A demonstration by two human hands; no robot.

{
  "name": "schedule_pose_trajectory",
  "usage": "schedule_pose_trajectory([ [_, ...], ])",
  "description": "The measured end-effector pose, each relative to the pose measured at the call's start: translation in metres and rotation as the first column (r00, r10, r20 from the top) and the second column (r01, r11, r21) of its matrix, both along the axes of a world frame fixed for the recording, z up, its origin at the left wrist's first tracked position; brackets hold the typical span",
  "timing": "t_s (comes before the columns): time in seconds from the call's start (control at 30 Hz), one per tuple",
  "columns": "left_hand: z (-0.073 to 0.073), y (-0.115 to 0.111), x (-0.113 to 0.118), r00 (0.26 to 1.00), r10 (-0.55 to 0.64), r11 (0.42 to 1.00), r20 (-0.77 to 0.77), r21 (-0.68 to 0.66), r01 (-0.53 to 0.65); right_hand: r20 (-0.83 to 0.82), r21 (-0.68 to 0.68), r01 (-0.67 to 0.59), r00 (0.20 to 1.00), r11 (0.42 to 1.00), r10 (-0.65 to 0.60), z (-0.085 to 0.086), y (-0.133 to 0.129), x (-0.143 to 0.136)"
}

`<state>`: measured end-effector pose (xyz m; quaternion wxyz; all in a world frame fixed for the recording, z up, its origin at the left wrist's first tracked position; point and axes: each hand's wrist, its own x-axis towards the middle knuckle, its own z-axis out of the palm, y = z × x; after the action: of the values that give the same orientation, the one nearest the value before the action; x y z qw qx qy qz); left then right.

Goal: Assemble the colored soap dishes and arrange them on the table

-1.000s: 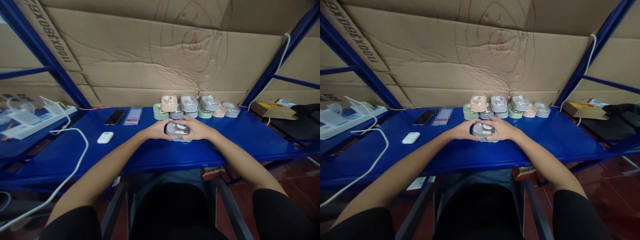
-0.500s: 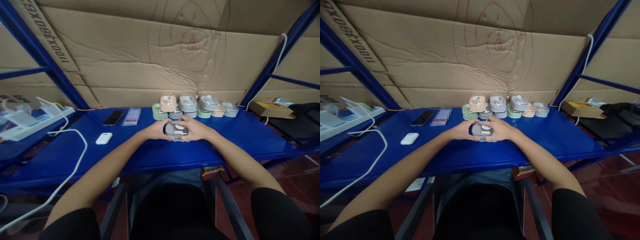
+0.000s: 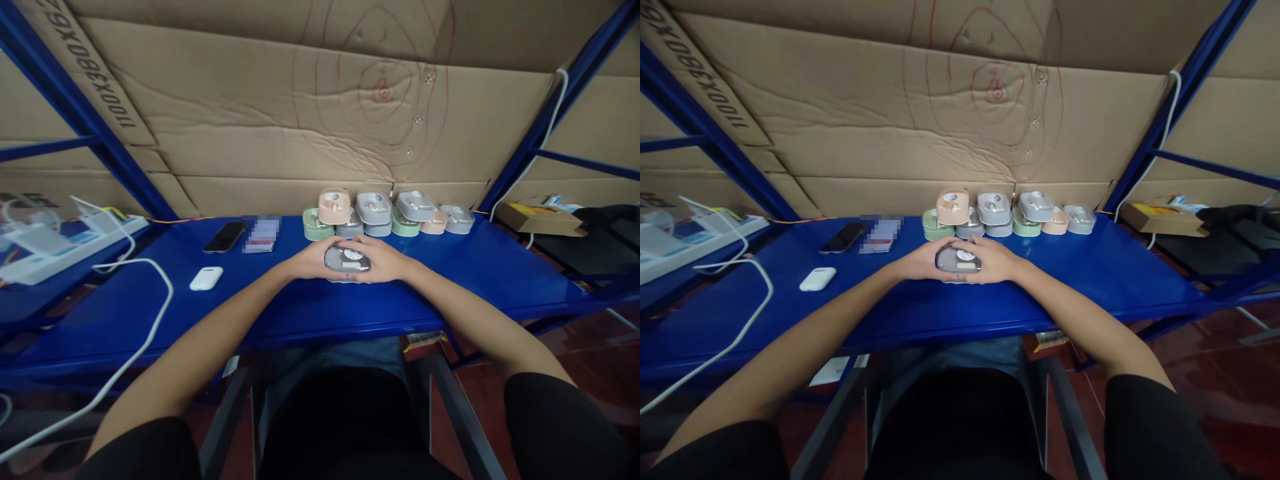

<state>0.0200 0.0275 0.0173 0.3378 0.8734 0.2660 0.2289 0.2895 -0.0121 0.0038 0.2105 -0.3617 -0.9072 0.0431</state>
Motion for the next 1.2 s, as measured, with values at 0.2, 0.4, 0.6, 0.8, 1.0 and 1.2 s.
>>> schedule_pose_trajectory([
  [0.2,0.005,0.003,-0.001,0.999,-0.025,0.999,-0.042,0.023,0.026,0.089,-0.075,0.068,0.994,0.995,-0.061,0.013,-0.006,-0.003],
  [0.4,0.016,0.005,-0.009,0.992,-0.033,0.999,-0.125,0.032,0.038,0.048,-0.219,-0.023,0.998,0.976,0.034,0.026,-0.009,0.01],
  [0.6,0.012,0.027,-0.039,0.956,0.124,0.973,-0.266,0.224,-0.064,-0.308,0.03,0.193,0.935,0.981,-0.174,0.044,0.003,0.042],
  [0.8,0.005,0.027,-0.034,0.938,0.259,0.921,-0.232,0.351,-0.167,-0.462,0.199,0.788,0.6,0.583,-0.653,0.045,0.029,0.093],
  [1.0,0.018,0.009,-0.024,0.903,0.32,0.863,-0.287,0.482,-0.152,-0.304,0.061,0.908,0.412,0.414,-0.859,0.024,0.049,0.121],
  [1.2,0.021,0.009,-0.026,0.924,0.246,0.863,-0.292,0.501,-0.071,-0.29,0.008,0.935,0.341,0.354,-0.894,0.015,0.058,0.13],
])
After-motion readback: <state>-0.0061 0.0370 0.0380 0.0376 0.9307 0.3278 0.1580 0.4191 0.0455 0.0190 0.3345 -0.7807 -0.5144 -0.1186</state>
